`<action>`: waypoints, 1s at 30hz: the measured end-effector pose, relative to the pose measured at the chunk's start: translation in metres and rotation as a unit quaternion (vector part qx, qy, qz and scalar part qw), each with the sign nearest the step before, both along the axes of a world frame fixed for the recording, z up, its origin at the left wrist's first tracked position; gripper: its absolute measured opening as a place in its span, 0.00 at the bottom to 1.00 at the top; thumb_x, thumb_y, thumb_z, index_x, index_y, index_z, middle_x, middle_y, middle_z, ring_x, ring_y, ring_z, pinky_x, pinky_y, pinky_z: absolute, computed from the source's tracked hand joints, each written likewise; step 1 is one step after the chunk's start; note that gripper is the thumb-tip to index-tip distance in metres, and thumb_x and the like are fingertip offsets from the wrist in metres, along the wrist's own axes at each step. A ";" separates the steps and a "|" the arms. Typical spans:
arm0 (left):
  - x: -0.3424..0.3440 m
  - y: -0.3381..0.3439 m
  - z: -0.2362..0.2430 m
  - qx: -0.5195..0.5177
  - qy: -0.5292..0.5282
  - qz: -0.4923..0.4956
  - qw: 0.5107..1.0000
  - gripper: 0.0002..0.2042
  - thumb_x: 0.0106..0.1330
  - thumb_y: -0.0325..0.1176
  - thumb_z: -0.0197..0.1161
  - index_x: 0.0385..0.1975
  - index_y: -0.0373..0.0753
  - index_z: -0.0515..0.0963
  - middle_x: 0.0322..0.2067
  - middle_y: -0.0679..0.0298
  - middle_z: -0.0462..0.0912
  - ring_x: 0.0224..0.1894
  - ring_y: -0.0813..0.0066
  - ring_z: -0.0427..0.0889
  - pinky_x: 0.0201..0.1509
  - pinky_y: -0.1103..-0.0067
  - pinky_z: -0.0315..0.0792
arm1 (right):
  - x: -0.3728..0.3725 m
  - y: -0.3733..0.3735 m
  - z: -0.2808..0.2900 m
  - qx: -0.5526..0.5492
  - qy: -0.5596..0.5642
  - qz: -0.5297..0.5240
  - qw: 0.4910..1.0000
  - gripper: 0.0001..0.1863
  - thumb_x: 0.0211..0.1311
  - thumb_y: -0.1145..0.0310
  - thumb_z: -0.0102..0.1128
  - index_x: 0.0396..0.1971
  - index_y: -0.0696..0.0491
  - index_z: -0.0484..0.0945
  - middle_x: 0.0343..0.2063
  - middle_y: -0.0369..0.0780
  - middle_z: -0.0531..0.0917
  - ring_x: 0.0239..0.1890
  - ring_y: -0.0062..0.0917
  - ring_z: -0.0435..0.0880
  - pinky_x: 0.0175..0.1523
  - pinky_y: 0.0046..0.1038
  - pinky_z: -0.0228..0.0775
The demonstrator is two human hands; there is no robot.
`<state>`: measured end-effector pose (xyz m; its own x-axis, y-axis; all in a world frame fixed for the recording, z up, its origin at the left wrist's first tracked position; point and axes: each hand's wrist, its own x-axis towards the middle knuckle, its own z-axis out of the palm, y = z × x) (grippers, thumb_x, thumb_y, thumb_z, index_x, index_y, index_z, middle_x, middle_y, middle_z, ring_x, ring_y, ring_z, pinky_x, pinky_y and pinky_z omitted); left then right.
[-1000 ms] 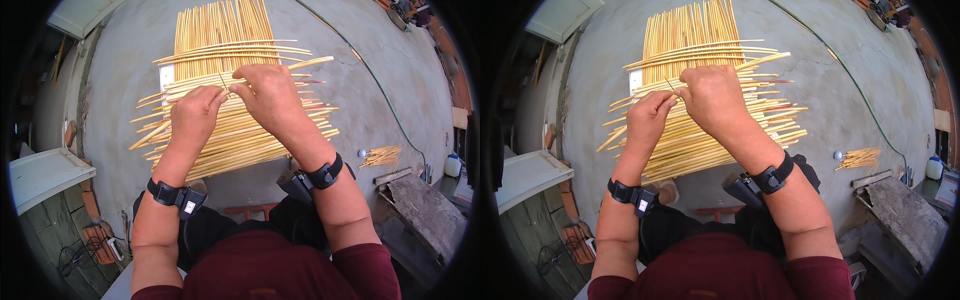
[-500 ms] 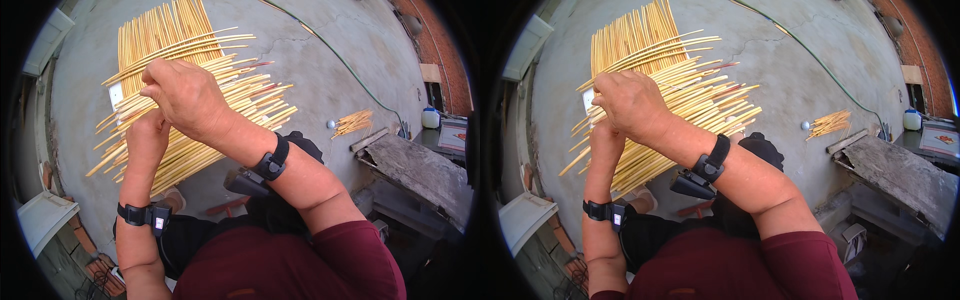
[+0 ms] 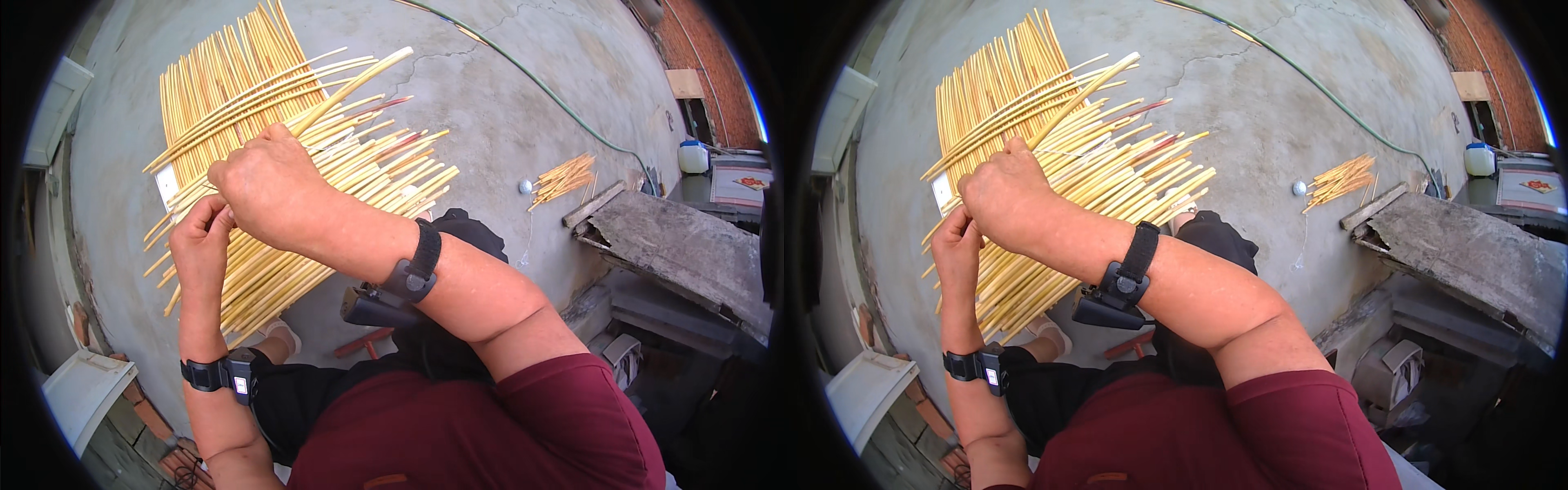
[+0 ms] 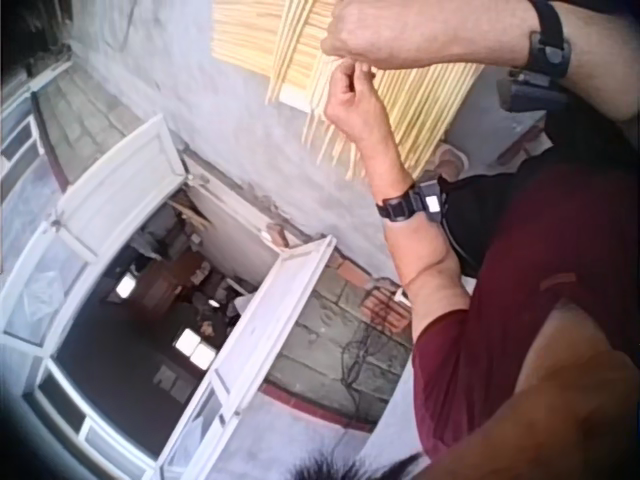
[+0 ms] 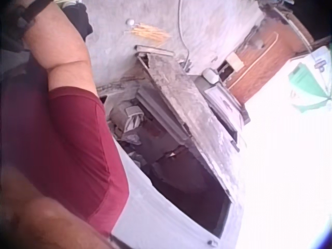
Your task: The person weaves together thin wooden sticks using a white string and a needle, aligning them horizontally and securing them one by one.
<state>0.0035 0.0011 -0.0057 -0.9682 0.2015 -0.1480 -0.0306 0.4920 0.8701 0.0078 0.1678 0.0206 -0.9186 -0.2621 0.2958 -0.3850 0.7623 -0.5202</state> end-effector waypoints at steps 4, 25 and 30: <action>0.001 0.001 0.000 0.011 -0.014 -0.014 1.000 0.04 0.63 0.23 0.62 0.35 0.31 0.81 0.24 0.70 0.81 0.26 0.87 0.74 0.30 0.86 0.69 | 0.001 0.002 -0.001 0.016 -0.039 0.005 0.999 0.07 0.43 0.67 0.66 0.22 0.53 0.79 0.21 0.41 0.83 0.30 0.35 0.83 0.40 0.35 0.66; -0.008 -0.013 -0.005 -0.103 0.062 -0.015 0.993 0.08 0.60 0.35 0.66 0.34 0.39 0.82 0.20 0.61 0.80 0.20 0.75 0.75 0.28 0.77 0.70 | -0.010 -0.001 -0.019 0.001 0.026 0.006 1.000 0.12 0.56 0.61 0.60 0.21 0.54 0.81 0.17 0.43 0.81 0.29 0.37 0.82 0.46 0.38 0.64; -0.002 0.000 -0.003 -0.100 0.094 -0.038 0.990 0.06 0.60 0.30 0.66 0.34 0.36 0.82 0.17 0.68 0.77 0.20 0.85 0.68 0.25 0.82 0.66 | -0.007 -0.009 -0.024 -0.033 0.023 0.009 0.999 0.06 0.50 0.72 0.63 0.20 0.55 0.74 0.16 0.44 0.78 0.26 0.41 0.80 0.34 0.38 0.67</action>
<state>0.0013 0.0008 -0.0090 -0.9656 0.2597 -0.0120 0.1656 0.6501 0.7416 0.0011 0.1591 -0.0036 -0.8990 -0.2578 0.3540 -0.4232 0.7198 -0.5503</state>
